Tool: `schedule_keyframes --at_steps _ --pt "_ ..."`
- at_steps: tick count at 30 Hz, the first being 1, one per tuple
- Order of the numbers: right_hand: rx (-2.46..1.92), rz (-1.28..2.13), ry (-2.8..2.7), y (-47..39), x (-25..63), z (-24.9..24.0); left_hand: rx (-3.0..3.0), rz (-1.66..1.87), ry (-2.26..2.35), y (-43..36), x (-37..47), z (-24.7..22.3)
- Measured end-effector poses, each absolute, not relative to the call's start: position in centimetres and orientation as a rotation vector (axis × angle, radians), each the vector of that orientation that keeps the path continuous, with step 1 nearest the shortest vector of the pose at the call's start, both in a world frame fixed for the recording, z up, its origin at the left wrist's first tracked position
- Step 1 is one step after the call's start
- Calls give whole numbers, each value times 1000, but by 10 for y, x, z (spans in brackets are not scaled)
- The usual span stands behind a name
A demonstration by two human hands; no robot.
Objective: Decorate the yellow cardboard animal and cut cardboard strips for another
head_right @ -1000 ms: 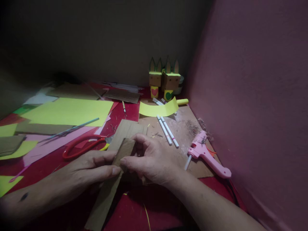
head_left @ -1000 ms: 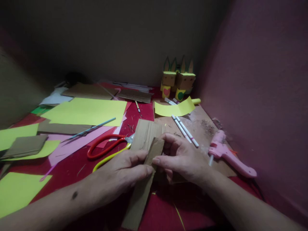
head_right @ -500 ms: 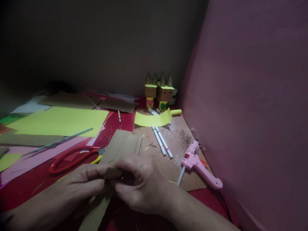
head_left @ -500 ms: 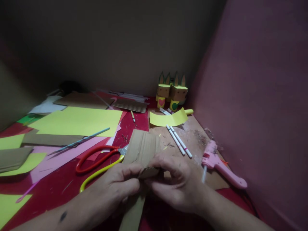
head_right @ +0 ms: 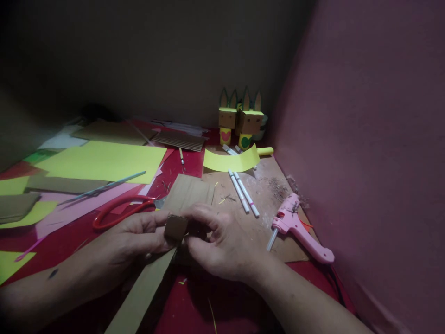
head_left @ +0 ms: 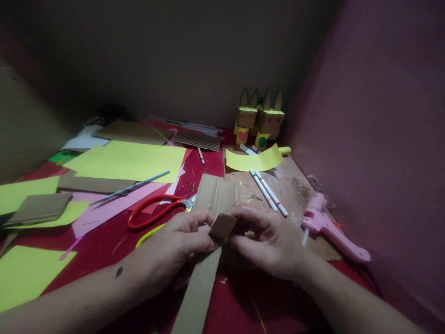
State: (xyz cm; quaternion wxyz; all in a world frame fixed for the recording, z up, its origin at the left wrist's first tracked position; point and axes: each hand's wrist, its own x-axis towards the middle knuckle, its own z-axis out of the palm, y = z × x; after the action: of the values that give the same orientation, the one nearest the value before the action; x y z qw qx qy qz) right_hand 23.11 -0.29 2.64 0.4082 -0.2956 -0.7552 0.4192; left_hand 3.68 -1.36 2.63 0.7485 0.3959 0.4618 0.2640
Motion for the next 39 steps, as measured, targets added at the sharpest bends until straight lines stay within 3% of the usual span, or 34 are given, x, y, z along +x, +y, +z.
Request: schedule_keyframes --at_steps 20,28,39 --pt "-925 1380 -1694 0 230 15 961 512 992 -11 35 31" --pt "-990 1698 -1394 6 229 9 997 509 1049 -11 34 30" --pt "-991 1697 -1326 5 227 15 1095 450 1126 -10 31 31"
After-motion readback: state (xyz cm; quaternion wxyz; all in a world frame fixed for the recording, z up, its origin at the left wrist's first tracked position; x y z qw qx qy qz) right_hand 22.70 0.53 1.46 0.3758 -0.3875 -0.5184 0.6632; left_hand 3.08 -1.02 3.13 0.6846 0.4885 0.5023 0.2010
